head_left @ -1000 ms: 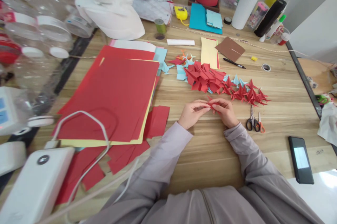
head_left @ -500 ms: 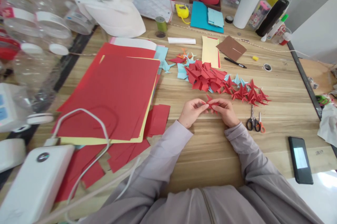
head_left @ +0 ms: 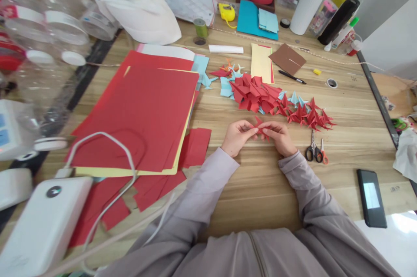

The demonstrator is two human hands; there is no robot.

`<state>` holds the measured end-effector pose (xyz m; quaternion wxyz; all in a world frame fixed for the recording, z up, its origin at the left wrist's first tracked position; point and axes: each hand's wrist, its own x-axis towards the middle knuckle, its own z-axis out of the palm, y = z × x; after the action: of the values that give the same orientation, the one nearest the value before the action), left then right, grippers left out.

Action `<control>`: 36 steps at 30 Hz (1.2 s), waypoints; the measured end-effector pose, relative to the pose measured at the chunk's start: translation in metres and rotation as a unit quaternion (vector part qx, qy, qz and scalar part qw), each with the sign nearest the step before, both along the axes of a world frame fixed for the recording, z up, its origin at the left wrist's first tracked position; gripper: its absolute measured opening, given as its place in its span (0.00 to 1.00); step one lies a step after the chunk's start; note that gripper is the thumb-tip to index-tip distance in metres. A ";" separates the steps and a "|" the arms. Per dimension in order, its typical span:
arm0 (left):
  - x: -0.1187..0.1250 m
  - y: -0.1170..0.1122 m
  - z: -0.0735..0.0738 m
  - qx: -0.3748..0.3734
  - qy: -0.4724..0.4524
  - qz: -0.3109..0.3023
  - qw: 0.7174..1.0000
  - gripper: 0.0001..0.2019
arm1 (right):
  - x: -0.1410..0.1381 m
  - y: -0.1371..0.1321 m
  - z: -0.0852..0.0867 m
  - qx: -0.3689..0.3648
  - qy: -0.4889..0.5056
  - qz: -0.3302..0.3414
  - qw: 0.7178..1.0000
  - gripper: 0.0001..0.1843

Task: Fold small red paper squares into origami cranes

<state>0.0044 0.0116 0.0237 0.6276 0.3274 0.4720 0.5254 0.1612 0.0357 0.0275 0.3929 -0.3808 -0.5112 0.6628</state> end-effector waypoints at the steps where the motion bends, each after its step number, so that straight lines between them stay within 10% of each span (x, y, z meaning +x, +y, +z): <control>1: 0.000 0.000 0.000 0.000 0.001 0.002 1.000 0.13 | 0.000 0.000 0.000 0.002 -0.004 -0.002 1.000 0.09; 36: 0.003 0.002 0.000 0.007 0.028 0.015 0.999 0.14 | -0.002 0.001 0.001 -0.014 -0.031 -0.028 0.999 0.13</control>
<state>0.0074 0.0131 0.0242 0.6041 0.3387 0.4905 0.5289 0.1593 0.0365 0.0280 0.3902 -0.4210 -0.5028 0.6463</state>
